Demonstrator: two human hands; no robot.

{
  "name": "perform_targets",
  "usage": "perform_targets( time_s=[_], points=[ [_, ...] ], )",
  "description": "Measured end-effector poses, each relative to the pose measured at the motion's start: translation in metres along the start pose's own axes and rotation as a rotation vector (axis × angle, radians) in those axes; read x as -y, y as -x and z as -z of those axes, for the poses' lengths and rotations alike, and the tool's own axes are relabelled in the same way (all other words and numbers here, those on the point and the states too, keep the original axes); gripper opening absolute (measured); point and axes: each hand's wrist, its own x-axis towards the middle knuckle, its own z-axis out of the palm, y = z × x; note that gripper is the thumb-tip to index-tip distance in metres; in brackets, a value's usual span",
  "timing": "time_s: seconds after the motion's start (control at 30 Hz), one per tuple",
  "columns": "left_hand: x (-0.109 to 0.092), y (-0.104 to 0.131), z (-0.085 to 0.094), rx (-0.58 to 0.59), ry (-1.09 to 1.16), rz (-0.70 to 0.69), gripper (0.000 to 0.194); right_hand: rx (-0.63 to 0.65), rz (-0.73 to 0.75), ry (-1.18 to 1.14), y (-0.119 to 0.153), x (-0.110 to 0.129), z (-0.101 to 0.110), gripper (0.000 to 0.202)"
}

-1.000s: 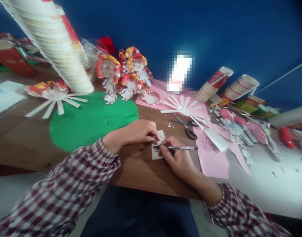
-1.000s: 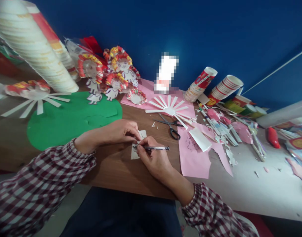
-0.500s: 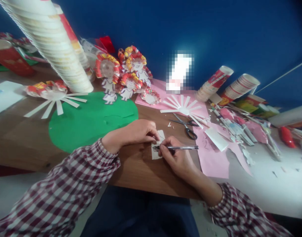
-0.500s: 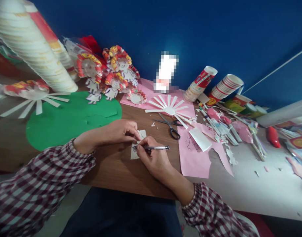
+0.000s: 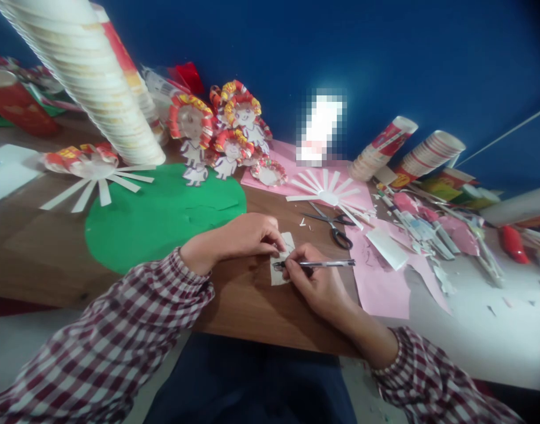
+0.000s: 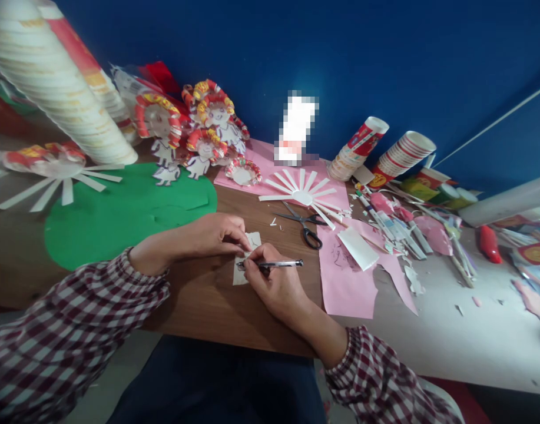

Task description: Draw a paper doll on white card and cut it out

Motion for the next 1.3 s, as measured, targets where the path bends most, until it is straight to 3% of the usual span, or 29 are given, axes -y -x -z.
perform_targets(
  time_s=[1.3],
  points=[
    [-0.0071, 0.0009, 0.0033, 0.009, -0.03, 0.029, 0.015, -0.042, -0.021, 0.027, 0.0007, -0.0027, -0.001, 0.015]
  ],
)
